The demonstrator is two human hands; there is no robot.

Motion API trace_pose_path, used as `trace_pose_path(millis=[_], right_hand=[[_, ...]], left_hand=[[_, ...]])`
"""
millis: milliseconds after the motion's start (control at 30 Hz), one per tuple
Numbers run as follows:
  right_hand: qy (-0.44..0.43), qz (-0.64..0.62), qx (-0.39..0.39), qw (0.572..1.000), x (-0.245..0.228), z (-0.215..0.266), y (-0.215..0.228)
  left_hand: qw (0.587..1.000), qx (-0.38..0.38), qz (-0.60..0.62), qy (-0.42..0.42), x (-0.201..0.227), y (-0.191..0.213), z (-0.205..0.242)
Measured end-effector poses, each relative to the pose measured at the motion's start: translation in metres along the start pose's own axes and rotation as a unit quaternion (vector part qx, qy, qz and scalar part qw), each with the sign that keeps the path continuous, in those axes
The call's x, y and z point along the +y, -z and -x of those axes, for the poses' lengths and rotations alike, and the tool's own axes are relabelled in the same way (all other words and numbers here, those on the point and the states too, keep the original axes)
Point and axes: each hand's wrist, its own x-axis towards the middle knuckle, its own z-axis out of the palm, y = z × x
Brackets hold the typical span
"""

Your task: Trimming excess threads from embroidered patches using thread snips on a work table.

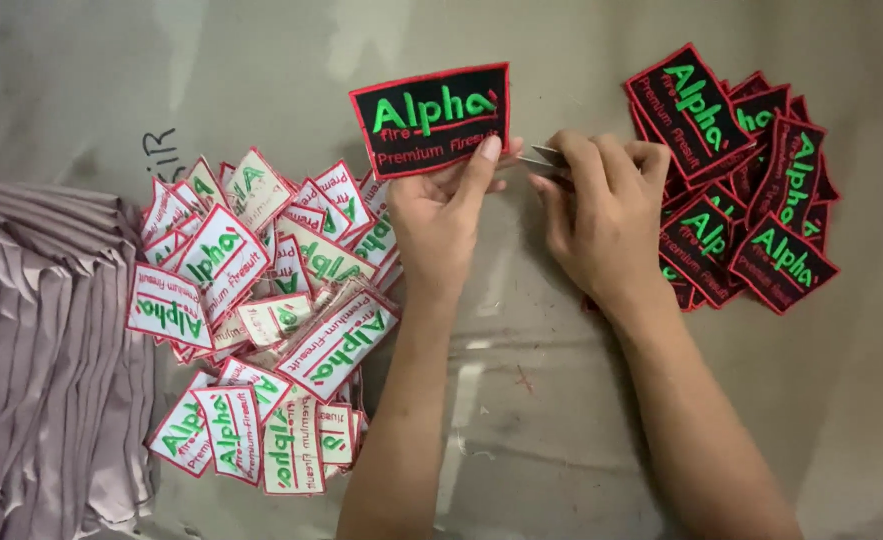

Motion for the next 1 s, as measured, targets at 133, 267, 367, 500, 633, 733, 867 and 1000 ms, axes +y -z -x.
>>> trace_pose_path(millis=[133, 267, 367, 500, 633, 733, 867, 1000], right_hand=[[-0.003, 0.002, 0.002, 1.000, -0.001, -0.001, -0.002], [-0.004, -0.015, -0.016, 1.000, -0.006, -0.004, 0.000], [-0.003, -0.016, -0.019, 1.000, -0.004, -0.003, -0.001], [-0.016, -0.045, -0.018, 0.999, -0.003, 0.001, -0.002], [-0.015, -0.047, -0.019, 0.999, -0.007, -0.003, -0.001], [-0.025, -0.057, -0.012, 0.998, -0.009, -0.004, 0.000], [-0.017, -0.047, -0.003, 0.999, -0.005, 0.000, -0.001], [-0.032, -0.057, 0.027, 0.998, 0.007, 0.013, -0.009]], left_hand=[[1.000, -0.001, -0.003, 0.000, 0.002, -0.001, 0.000], [1.000, -0.001, -0.012, -0.001, -0.008, 0.001, 0.001], [1.000, 0.001, -0.015, -0.008, -0.018, 0.002, 0.000], [1.000, -0.005, -0.006, -0.005, -0.018, 0.003, -0.001], [1.000, -0.020, 0.004, -0.008, -0.012, 0.001, 0.001], [1.000, -0.013, -0.005, 0.015, -0.016, 0.002, 0.005], [1.000, -0.018, 0.002, 0.019, -0.019, 0.002, 0.004], [0.999, -0.026, 0.006, 0.037, -0.006, 0.001, 0.003]])
